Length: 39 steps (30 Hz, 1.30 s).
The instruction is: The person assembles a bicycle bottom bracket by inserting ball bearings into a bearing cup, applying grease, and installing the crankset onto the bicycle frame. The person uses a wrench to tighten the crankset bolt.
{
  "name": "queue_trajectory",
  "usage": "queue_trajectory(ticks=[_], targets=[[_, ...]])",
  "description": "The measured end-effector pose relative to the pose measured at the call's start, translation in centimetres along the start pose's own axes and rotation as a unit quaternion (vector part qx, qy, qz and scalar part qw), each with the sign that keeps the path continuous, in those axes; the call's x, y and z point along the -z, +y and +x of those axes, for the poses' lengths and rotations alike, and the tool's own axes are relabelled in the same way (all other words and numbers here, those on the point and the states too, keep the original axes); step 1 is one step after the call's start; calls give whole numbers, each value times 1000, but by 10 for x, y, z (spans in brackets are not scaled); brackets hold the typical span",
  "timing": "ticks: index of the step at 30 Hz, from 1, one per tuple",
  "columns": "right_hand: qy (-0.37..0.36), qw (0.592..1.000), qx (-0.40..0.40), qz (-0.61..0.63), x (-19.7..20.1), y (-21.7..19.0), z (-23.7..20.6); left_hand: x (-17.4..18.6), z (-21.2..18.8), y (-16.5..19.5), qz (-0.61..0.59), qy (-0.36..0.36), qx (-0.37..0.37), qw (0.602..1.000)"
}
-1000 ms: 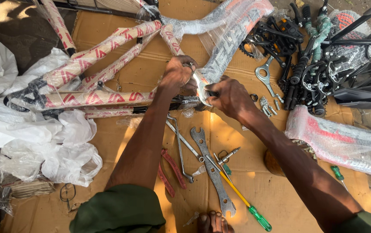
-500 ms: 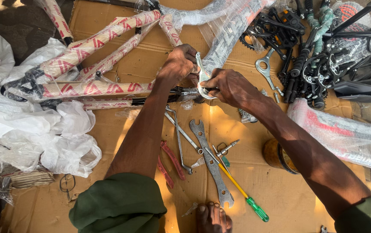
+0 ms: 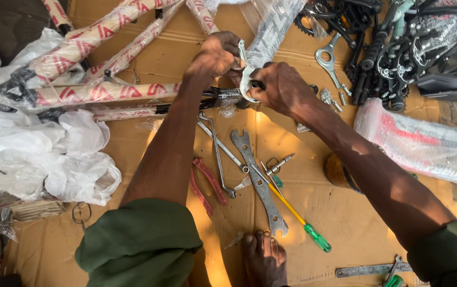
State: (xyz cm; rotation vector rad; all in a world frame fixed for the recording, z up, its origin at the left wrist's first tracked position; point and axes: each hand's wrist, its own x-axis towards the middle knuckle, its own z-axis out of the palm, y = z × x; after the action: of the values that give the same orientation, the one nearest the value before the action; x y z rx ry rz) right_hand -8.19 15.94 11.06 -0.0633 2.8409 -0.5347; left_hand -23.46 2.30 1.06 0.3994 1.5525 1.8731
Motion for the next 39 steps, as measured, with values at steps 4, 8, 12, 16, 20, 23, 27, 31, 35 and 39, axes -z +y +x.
queue_trajectory(ticks=[4, 8, 12, 16, 20, 23, 27, 31, 35, 39], targets=[[40, 995, 93, -14, -3, -3, -3, 2, 4, 0, -180, -2, 105, 978], [41, 989, 142, -32, 3, -6, -9, 3, -6, -1, 81, -17, 7, 997], [10, 999, 20, 39, 9, -10, -10, -1, -1, 8, -201, 14, 160, 966], [3, 999, 38, -19, 7, -11, -8, 0, -9, 3, 119, -17, 4, 993], [64, 980, 190, -7, 2, -8, -8, 1, -7, -2, 22, -23, 35, 999], [93, 992, 76, -34, 1, -7, -7, 1, -2, -2, -40, -18, 91, 995], [-10, 1000, 11, -20, 2, -5, -3, 3, -1, -3, -31, -24, 89, 995], [61, 979, 195, 22, 1, -1, -2, 3, -1, -4, -22, -21, 78, 996], [-15, 998, -28, -49, -1, 3, -3, 3, -2, -6, 2, -11, 79, 997], [23, 992, 123, -26, -3, 5, -3, 4, -3, -9, 144, -27, -29, 989]])
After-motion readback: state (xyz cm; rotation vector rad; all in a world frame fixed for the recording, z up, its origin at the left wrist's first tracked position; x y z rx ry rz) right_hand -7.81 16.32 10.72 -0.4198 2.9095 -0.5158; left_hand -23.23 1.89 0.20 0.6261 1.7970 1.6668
